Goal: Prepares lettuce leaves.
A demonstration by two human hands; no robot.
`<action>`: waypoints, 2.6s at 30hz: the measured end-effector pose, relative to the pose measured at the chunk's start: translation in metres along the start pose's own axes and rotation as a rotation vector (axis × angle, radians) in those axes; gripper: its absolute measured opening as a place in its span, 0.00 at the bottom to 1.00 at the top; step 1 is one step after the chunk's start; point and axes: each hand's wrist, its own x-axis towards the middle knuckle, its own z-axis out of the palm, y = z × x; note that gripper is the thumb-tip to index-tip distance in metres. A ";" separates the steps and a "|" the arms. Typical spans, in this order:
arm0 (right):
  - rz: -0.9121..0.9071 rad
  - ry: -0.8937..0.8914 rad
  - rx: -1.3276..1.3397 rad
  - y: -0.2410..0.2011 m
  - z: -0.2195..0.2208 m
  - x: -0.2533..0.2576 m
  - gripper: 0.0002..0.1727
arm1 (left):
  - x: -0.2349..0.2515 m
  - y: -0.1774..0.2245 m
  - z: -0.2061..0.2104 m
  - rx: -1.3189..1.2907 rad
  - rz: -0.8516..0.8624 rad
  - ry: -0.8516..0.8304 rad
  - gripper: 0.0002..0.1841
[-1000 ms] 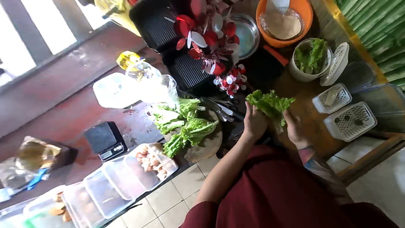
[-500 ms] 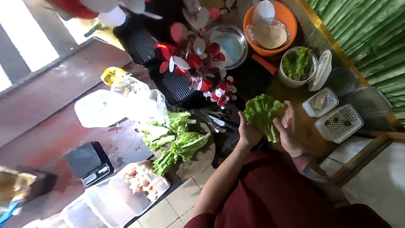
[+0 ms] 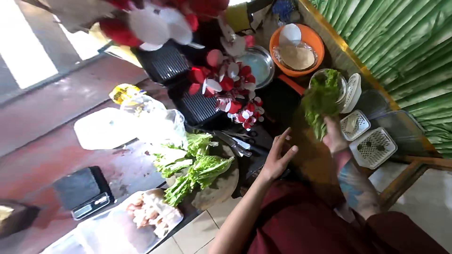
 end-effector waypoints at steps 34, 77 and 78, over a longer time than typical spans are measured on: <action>-0.330 -1.059 -0.823 0.150 0.425 -0.155 0.18 | -0.351 -0.065 -0.218 -0.363 -0.151 0.542 0.27; 0.298 -0.783 1.061 0.098 0.063 -0.060 0.33 | -0.087 0.022 -0.027 -0.096 0.283 -0.619 0.35; 0.315 -0.834 1.140 0.100 0.050 -0.058 0.32 | -0.085 0.019 -0.022 -0.050 0.278 -0.682 0.34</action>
